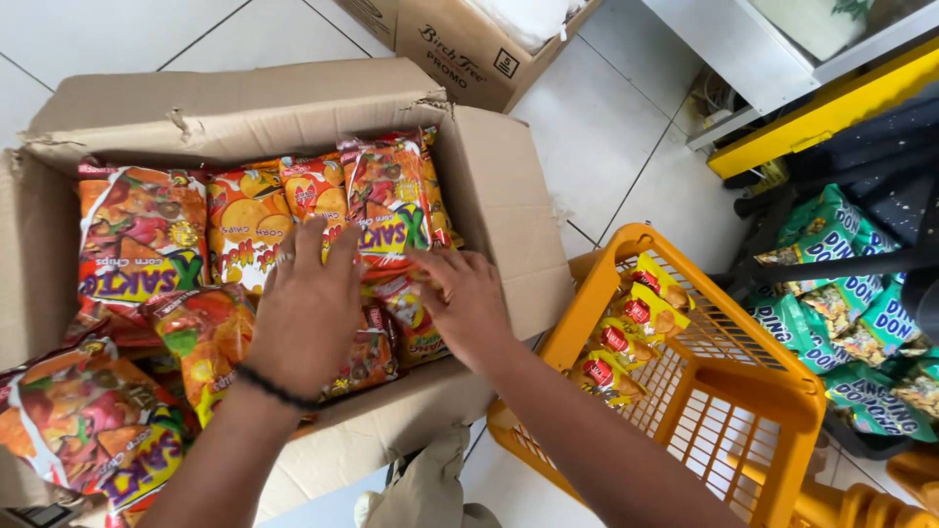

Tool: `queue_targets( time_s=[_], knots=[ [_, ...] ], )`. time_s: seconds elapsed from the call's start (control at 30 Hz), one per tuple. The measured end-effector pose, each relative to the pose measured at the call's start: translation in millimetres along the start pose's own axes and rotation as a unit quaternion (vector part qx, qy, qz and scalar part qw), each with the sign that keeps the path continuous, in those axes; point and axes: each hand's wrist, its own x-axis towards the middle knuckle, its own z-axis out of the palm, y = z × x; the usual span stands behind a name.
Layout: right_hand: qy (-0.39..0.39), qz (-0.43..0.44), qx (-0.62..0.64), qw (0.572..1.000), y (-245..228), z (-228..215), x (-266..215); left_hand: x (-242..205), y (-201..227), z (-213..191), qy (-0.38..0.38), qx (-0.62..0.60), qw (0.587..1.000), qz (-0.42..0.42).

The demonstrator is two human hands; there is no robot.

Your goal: Transferring various snack bags from a cardboard box into a yellow plastic shopping basket for stocking.

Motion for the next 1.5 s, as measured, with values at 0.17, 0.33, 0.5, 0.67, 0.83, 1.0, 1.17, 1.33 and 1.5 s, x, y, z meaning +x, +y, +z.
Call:
queue_targets(
  time_s=[0.17,0.33,0.5,0.67,0.83,1.0,1.17,1.33,1.5],
  knots=[
    [0.057,-0.030,0.097,0.993,-12.4,4.0,-43.8,37.1,-6.4,14.2,0.033,-0.048,0.998,-0.019],
    [-0.024,-0.022,0.181,0.983,-1.1,9.3,-82.2,66.3,-9.3,46.9,-0.014,-0.114,0.992,-0.043],
    [-0.129,-0.108,0.109,0.980,3.4,4.1,-82.5,84.2,20.1,106.5,-0.062,0.012,0.986,0.156],
    [-0.143,-0.098,0.120,0.978,3.9,-3.6,-84.4,88.1,36.6,139.9,-0.199,0.145,0.955,0.167],
    [-0.105,-0.018,0.259,0.960,23.3,5.3,-81.9,89.4,24.7,124.8,-0.190,0.224,0.938,0.184],
    [-0.025,0.217,0.568,0.794,45.6,23.9,-73.8,79.8,1.4,80.4,0.066,0.029,0.985,0.159],
    [0.038,0.189,0.593,0.782,33.2,15.4,-65.7,57.5,19.4,30.0,0.131,-0.300,0.942,0.073],
    [0.050,0.135,0.553,0.821,8.0,-1.7,-67.2,32.8,60.0,2.5,0.146,-0.268,0.948,0.089],
    [-0.017,0.140,0.574,0.807,21.2,9.9,-69.6,32.9,92.5,-0.5,0.105,-0.379,0.918,0.048]
  ],
)
